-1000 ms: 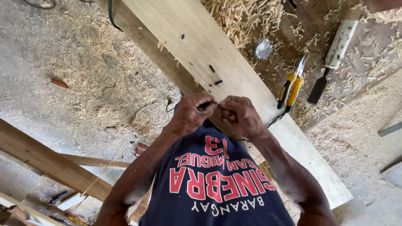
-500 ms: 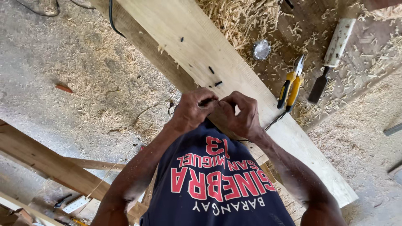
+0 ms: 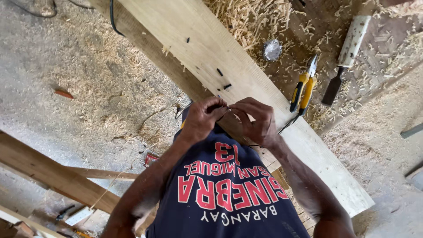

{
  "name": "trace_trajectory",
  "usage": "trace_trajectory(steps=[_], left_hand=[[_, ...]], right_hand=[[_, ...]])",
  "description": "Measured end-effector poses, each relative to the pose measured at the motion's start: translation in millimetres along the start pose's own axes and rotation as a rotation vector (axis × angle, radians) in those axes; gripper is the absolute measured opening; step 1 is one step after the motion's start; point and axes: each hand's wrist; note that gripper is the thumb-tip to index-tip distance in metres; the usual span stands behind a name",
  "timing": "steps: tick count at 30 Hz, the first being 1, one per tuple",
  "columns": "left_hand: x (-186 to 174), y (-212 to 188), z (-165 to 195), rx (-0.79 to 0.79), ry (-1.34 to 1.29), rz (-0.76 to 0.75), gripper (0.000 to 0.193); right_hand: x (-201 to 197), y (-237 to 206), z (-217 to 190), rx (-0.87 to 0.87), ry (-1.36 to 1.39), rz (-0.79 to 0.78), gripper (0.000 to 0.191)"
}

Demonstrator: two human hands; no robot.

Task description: The person repairs a black electrical cord by stripping the insulation, twisting the exposed wires, and securing the connection with black electrical tape. They use pliers to cut the wire and a chisel to assist in the process.

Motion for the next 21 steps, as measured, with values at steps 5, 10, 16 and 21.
trace_trajectory(steps=[5, 10, 16, 21], left_hand=[[-16, 7, 2, -0.071, -0.332, -0.201, 0.017], [-9, 5, 12, -0.081, -0.233, -0.173, 0.016], [12, -6, 4, 0.418, 0.504, 0.139, 0.014], [7, -4, -10, 0.296, 0.428, 0.117, 0.013]], right_hand=[[-35, 15, -1, -0.416, -0.261, -0.162, 0.034], [-32, 16, -1, -0.301, -0.121, -0.213, 0.016], [3, 2, 5, 0.493, 0.547, -0.121, 0.014], [26, -2, 8, 0.604, 0.816, 0.001, 0.017]])
Point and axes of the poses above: each hand's wrist, its own y-axis towards the middle knuckle, its own x-axis out of the palm, z = x × y, and after that the axes turned 15 degrees about -z, right-handed
